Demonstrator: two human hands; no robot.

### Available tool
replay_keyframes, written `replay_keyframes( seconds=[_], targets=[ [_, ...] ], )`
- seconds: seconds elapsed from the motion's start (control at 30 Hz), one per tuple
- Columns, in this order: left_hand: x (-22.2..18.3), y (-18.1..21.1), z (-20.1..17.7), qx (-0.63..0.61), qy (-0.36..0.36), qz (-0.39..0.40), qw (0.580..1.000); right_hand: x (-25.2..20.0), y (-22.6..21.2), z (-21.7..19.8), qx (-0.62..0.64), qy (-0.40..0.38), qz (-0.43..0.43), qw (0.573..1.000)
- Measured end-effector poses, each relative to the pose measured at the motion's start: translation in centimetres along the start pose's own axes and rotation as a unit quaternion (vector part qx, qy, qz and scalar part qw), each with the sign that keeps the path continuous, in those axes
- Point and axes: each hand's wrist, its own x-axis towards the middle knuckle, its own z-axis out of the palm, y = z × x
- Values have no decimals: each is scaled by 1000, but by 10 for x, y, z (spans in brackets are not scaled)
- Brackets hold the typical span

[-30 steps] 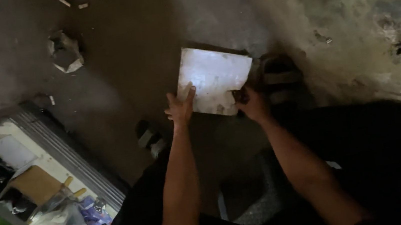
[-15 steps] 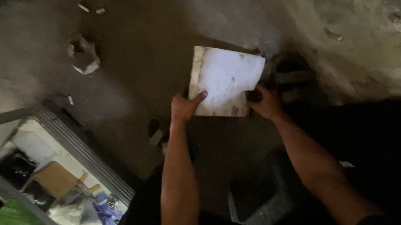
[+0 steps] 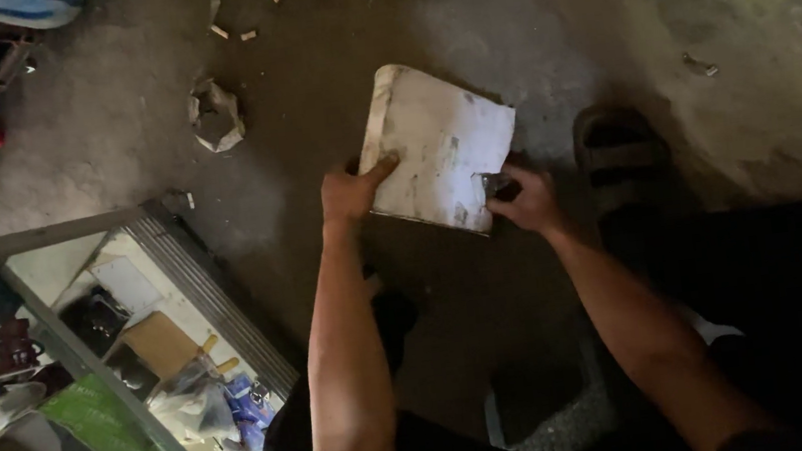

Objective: The person picks up a tool set and then cleans a cardboard box containing motorcycle parts with a cloth.

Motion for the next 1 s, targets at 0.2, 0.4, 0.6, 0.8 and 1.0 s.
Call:
replay_keyframes(
  seconds=[0.2, 0.4, 0.6, 0.8, 1.0],
  targets=[
    [17, -51, -8, -61, -15, -92, 994, -6, 6, -1, 2, -28, -44, 999],
    [-2, -89, -7, -152, -62, -230, 959, 10, 1, -14, -24, -151, 5, 988],
    [27, -197, 49, -110, -100, -212, 966, 31, -99, -30, -164, -266, 79, 947],
    [7, -135, 111, -44, -7, 131, 990, 35, -174, 2, -396, -370, 19, 840],
    [-24, -81, 91, -60, 76, 143, 985, 18, -184, 0, -486, -311, -193, 793]
  ],
)
